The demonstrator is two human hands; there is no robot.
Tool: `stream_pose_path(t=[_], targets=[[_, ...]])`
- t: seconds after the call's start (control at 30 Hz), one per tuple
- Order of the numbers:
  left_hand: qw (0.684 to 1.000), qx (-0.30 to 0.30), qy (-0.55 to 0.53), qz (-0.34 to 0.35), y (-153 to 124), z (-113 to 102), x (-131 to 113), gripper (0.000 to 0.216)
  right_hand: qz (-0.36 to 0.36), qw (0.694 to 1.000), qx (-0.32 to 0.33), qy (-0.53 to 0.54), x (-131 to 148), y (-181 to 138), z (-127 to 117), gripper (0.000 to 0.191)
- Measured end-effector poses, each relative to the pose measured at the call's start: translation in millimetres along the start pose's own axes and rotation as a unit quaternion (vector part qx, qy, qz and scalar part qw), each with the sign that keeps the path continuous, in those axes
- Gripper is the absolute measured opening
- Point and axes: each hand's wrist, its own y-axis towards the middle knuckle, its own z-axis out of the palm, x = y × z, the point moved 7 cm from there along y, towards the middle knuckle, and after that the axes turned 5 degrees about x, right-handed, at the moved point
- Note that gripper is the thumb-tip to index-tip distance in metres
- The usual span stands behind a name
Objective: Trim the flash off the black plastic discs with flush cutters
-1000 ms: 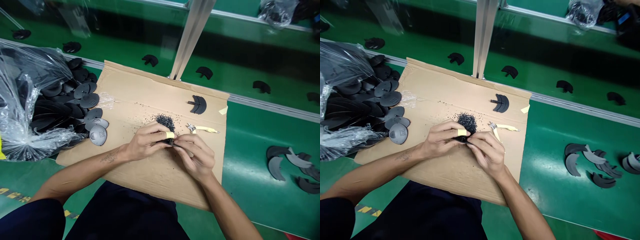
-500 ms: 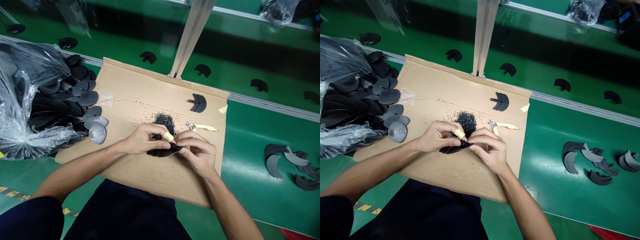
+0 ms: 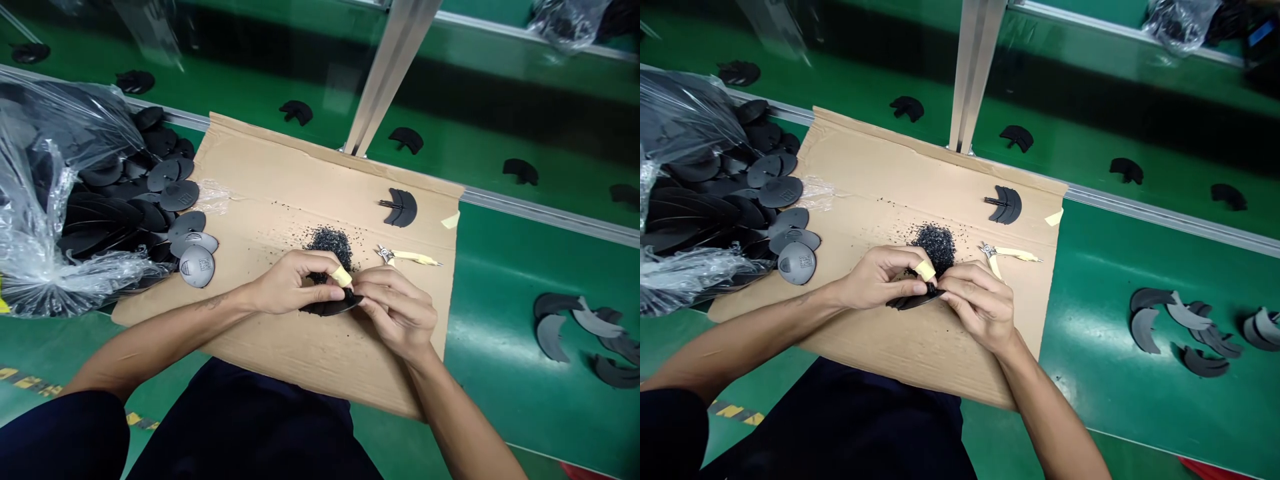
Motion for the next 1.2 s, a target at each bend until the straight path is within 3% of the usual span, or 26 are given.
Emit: stream_pose_path(t=[0.13, 0.33, 0.6, 0.73, 0.93, 1.2], targets=[[1.0, 0.006, 0.0, -0.001, 1, 0, 0, 0.013, -0.007, 0.999, -0.011, -0.043, 6, 1, -4, 0.02], [0.999, -0.002, 0.017, 0.041, 1, -2, -5, 0.009, -0.056, 0.979, -0.005, -0.195, 26, -1, -7, 0.038], [0.991, -0.012, 0.093, 0.097, -2, -2, -15, 0.007, -0.079, 0.96, -0.031, -0.266, 33, -5, -6, 0.037], [0.993, 0.005, 0.089, 0.076, -1, -1, -14, 0.007, -0.068, 0.97, -0.03, -0.231, 29, -4, -6, 0.035], [0.999, 0.032, 0.031, 0.032, -1, 3, -7, 0.011, -0.017, 0.996, -0.019, -0.086, 14, -2, -4, 0.024], [0.998, 0.039, -0.034, -0.02, -3, 8, -1, 0.016, 0.073, 0.997, 0.008, 0.023, 7, 0, 0, 0.018]])
